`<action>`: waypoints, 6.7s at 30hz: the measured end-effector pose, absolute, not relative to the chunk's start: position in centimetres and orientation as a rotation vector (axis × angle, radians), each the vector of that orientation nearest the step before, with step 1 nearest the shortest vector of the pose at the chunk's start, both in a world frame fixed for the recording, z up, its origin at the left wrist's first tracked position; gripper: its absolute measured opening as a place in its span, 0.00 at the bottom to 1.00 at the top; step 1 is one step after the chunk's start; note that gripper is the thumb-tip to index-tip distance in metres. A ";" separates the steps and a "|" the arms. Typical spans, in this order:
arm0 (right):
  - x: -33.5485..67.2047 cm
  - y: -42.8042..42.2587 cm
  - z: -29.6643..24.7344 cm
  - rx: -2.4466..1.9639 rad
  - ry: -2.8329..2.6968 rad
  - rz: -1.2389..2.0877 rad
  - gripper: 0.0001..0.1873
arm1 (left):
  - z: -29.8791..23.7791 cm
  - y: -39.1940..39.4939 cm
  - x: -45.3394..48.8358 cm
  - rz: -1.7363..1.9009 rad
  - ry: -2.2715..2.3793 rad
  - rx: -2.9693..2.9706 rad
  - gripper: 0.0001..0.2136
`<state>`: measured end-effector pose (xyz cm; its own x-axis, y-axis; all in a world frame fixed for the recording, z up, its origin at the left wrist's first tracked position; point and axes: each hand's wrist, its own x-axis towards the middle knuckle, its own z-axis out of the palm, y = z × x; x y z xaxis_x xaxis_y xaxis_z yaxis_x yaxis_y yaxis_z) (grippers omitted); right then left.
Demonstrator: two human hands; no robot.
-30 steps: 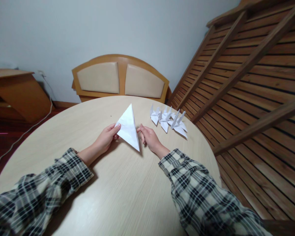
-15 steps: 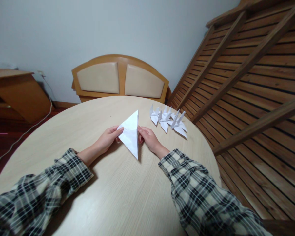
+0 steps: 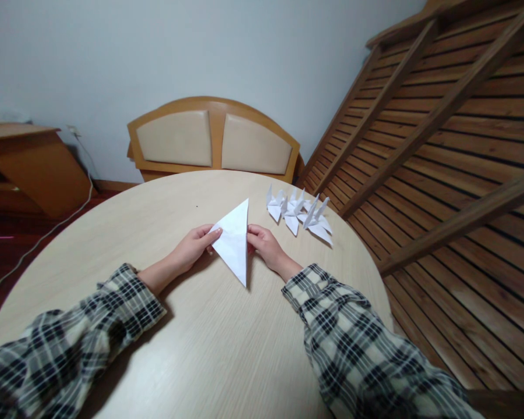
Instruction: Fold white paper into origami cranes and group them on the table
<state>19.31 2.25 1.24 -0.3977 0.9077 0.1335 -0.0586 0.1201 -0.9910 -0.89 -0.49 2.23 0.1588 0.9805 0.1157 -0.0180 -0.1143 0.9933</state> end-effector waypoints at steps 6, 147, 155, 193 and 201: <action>19.1 2.3 0.7 -0.826 -1.582 1.401 0.08 | 2.7 -1.0 -0.7 1.164 1.039 1.396 0.14; 19.7 2.5 0.0 -0.893 -1.664 0.641 0.31 | 2.7 0.1 -0.6 1.136 0.845 0.784 0.11; 19.8 2.4 0.2 -0.880 -1.700 0.560 0.26 | 2.9 -0.2 -0.4 1.173 0.829 0.833 0.07; 19.0 2.2 -0.1 -0.824 -1.570 0.766 0.31 | 1.7 -0.1 -0.3 1.294 1.122 1.161 0.12; 18.8 2.2 -0.4 -0.803 -1.587 0.740 0.27 | 1.7 0.2 -0.6 1.381 1.185 1.149 0.14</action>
<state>18.85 2.23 -0.37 -0.1134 0.8232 0.5563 0.1028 0.5666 -0.8175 -0.55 0.18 1.66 -0.1073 0.9917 0.0706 -0.0807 -0.0794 0.9936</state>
